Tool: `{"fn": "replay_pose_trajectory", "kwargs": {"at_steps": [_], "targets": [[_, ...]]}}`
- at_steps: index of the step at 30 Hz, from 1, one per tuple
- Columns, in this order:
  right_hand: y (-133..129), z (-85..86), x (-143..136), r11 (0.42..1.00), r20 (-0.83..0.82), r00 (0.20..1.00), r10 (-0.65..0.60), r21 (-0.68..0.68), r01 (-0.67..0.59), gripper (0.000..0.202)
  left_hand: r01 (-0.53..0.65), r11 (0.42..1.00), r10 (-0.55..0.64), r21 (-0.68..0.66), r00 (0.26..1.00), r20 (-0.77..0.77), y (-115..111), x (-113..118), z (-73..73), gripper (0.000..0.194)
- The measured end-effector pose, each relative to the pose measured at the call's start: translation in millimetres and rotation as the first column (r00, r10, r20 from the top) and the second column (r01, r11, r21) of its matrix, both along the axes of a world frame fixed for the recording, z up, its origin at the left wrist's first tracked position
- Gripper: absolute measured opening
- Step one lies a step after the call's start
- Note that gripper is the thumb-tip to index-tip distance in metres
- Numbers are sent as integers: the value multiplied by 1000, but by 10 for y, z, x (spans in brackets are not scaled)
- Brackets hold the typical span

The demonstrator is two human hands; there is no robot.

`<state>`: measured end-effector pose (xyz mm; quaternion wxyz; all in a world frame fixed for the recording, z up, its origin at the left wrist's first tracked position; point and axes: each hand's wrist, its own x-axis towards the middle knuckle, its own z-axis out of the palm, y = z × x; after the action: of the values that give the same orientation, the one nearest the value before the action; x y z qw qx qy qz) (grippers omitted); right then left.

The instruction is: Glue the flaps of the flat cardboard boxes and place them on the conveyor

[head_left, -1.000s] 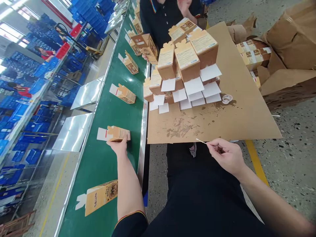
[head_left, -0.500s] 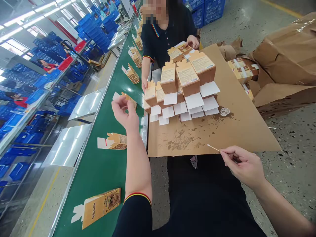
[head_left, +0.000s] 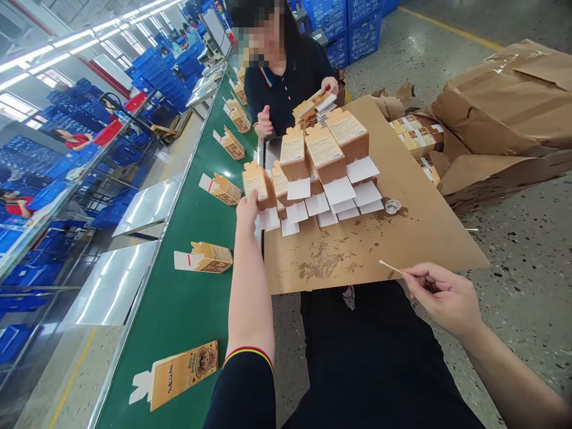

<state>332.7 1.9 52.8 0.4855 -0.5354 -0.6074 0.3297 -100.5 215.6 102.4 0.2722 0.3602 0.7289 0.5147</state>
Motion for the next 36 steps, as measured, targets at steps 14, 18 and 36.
{"fn": "replay_pose_trajectory", "kwargs": {"at_steps": [14, 18, 36], "targets": [[1478, 444, 385, 992, 654, 756, -21, -82, 99, 22, 171, 977, -210, 128, 875, 436, -1786, 418, -682, 83], [1697, 372, 294, 986, 732, 678, 68, -151, 64, 22, 204, 974, -226, 98, 892, 392, -1753, 424, -838, 84], [309, -527, -1405, 904, 425, 829, 363, 53, -423, 27, 262, 958, -286, 114, 896, 341, -1728, 413, -833, 82]]}}
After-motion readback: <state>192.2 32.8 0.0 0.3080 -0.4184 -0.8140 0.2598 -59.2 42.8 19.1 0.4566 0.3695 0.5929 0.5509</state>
